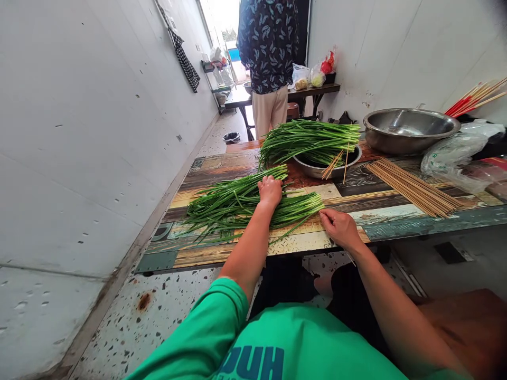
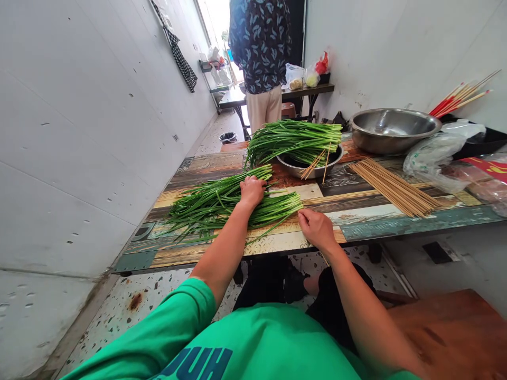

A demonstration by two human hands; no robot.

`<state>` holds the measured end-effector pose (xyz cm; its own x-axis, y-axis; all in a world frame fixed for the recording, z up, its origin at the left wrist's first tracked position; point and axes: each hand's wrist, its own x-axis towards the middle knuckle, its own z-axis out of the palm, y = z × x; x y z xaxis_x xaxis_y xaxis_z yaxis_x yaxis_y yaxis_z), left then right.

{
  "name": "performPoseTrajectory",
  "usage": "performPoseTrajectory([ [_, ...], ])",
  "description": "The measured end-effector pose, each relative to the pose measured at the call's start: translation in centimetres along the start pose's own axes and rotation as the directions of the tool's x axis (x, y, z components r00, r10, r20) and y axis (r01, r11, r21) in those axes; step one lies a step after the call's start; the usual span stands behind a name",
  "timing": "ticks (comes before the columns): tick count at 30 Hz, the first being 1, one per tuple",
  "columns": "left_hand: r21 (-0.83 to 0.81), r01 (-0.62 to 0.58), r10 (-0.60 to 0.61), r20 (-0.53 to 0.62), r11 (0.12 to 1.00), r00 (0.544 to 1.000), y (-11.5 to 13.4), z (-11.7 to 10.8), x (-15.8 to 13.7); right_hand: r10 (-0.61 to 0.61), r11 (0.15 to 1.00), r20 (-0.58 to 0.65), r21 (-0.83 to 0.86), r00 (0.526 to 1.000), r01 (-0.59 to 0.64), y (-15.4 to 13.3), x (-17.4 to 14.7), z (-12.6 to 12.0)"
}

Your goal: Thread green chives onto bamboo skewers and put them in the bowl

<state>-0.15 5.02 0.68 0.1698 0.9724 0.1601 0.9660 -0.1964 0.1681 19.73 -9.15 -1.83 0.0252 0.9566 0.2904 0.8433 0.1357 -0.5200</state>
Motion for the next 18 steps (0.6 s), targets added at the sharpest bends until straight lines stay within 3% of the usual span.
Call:
performPoseTrajectory([
  [6,-0.105,-0.033,0.027,-0.065,0.994,0.998,0.2,-0.3,-0.1,0.001,1.0,-0.002,0.002,1.0,-0.001,-0.1,-0.1,-0.1],
  [11,-0.222,-0.198,0.169,-0.142,0.955,0.975,0.8,-0.7,-0.1,0.002,1.0,-0.008,0.002,1.0,-0.002,-0.1,-0.1,-0.1],
  [18,-0.2,-0.345,0.328,-0.112,0.917,0.938,1.6,-0.8,-0.4,0.002,1.0,-0.014,-0.007,1.0,-0.002,0.0,-0.1,0.1],
])
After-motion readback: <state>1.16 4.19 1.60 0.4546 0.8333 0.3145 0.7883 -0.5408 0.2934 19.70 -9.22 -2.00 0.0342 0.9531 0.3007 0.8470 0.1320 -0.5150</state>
